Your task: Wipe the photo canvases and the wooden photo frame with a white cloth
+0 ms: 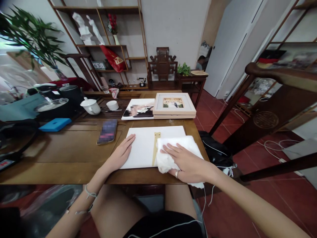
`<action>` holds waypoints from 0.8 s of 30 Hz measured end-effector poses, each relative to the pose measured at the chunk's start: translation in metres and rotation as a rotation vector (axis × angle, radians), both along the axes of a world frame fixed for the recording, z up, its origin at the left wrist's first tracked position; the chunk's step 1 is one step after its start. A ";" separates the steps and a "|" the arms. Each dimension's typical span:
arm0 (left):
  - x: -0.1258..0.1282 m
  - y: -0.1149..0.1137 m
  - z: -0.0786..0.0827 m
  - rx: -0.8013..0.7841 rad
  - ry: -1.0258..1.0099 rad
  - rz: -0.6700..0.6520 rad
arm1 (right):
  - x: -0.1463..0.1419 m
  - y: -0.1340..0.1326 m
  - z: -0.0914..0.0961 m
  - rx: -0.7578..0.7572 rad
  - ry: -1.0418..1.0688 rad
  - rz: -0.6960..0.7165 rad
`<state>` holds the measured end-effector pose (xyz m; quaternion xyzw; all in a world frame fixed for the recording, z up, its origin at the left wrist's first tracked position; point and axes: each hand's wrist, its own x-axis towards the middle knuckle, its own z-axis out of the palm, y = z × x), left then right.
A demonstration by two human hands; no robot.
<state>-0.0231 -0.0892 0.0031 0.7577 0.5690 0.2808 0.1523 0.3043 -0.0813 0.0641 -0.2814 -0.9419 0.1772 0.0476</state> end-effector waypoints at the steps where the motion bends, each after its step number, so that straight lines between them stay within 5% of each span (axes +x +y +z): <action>1: 0.000 0.000 0.000 0.002 -0.003 -0.001 | 0.001 -0.002 0.006 -0.031 -0.008 -0.004; 5: -0.001 0.000 -0.002 0.001 -0.008 -0.007 | -0.007 0.022 0.016 -0.105 -0.007 -0.053; 14: -0.001 0.001 -0.002 0.004 0.012 -0.011 | -0.047 0.084 -0.019 0.111 0.047 -0.182; 18: -0.002 0.001 -0.002 -0.002 0.005 -0.024 | -0.045 0.068 -0.024 0.108 0.037 -0.161; 24: -0.001 0.001 -0.003 0.021 -0.014 -0.017 | -0.026 -0.005 -0.005 0.045 -0.038 -0.102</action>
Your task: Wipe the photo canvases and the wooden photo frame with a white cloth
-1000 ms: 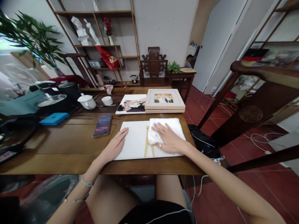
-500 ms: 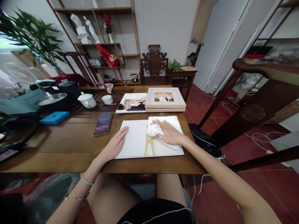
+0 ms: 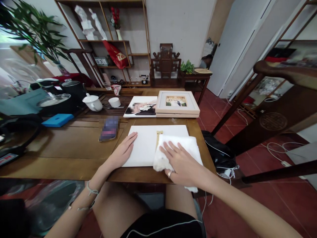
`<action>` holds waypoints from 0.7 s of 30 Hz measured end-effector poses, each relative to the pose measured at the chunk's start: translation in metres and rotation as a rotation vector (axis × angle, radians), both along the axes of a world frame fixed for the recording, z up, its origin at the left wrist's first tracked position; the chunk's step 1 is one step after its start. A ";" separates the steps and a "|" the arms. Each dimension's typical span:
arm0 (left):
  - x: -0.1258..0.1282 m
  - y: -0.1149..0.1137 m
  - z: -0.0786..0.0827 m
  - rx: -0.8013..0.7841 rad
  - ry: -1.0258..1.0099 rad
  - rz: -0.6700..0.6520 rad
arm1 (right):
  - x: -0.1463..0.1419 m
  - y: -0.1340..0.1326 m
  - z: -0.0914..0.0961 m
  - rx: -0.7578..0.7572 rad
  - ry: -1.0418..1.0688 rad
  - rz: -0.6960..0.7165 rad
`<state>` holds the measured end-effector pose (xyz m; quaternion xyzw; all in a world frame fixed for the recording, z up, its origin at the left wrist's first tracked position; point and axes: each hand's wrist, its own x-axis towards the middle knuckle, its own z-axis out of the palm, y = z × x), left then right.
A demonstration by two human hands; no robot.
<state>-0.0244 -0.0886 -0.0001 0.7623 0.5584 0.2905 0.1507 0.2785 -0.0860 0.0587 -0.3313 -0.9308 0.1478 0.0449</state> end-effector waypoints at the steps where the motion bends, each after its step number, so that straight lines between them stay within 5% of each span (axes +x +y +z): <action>1: 0.000 0.000 0.000 0.004 -0.001 0.001 | 0.002 -0.008 0.006 -0.015 -0.006 -0.002; 5: 0.000 0.000 0.000 -0.002 0.011 -0.005 | 0.005 -0.001 0.017 -0.066 0.057 -0.024; 14: -0.001 0.000 0.000 -0.009 0.020 -0.008 | -0.016 0.107 -0.012 0.043 0.182 -0.145; 18: 0.000 -0.001 0.002 -0.007 0.010 0.000 | -0.011 0.107 -0.021 0.121 0.102 -0.079; 21: 0.001 -0.001 0.003 -0.011 0.022 0.003 | 0.005 0.082 -0.025 0.112 0.071 -0.038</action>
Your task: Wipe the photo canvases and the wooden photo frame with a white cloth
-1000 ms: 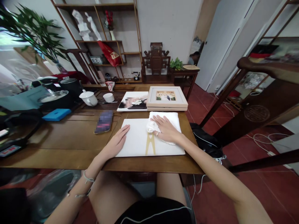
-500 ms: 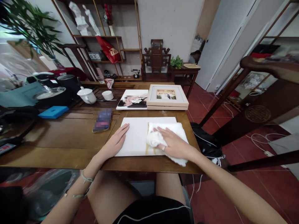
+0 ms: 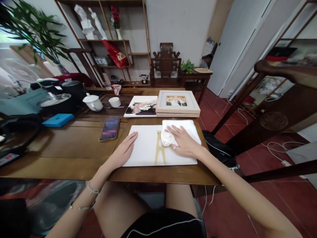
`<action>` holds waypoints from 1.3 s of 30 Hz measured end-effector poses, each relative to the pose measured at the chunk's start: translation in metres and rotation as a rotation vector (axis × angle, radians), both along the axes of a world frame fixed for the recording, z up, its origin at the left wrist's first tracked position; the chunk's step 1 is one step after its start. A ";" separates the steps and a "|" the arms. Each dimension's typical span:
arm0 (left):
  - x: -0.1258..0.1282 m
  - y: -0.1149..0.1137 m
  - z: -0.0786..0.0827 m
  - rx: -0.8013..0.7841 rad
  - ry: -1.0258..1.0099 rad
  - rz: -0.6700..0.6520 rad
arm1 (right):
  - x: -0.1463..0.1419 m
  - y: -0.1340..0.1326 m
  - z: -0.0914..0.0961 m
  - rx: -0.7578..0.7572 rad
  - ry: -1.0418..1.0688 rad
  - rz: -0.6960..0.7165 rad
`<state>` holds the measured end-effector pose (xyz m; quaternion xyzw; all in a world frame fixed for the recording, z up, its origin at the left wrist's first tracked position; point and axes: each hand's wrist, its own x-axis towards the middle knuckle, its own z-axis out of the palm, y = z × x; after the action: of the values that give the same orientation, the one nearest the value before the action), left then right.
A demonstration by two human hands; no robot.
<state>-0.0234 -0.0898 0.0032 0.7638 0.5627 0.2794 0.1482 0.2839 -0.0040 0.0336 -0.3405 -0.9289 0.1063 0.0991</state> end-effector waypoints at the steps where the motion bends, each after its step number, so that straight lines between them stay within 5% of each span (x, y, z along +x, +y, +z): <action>1: 0.000 0.000 0.000 -0.002 0.006 0.001 | 0.006 -0.013 0.001 -0.010 -0.007 0.018; 6: 0.000 0.000 -0.002 0.004 -0.001 -0.005 | 0.030 -0.079 0.024 -0.069 -0.027 0.152; 9: 0.000 0.001 -0.004 0.004 0.000 0.003 | 0.030 -0.092 0.038 -0.102 0.027 0.146; 16: 0.000 0.001 -0.003 -0.007 -0.009 0.000 | -0.022 -0.033 0.035 -0.116 0.149 -0.142; 21: 0.000 0.000 -0.001 -0.001 -0.011 0.001 | -0.059 -0.012 0.024 -0.099 0.095 -0.174; 26: 0.000 0.000 0.000 -0.004 -0.007 0.002 | -0.058 -0.059 0.017 -0.043 -0.006 0.031; 32: 0.001 0.001 -0.002 -0.001 -0.011 -0.001 | -0.046 -0.125 0.031 -0.063 -0.095 0.148; 35: 0.000 0.001 -0.003 0.001 -0.013 -0.004 | -0.051 -0.108 0.033 -0.063 -0.072 0.081; 39: 0.000 0.001 -0.002 -0.001 -0.006 -0.012 | -0.066 -0.048 0.028 -0.031 -0.015 -0.033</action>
<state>-0.0238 -0.0890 0.0009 0.7663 0.5578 0.2805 0.1516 0.2180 -0.0519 0.0618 -0.3584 -0.9221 0.1164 0.0885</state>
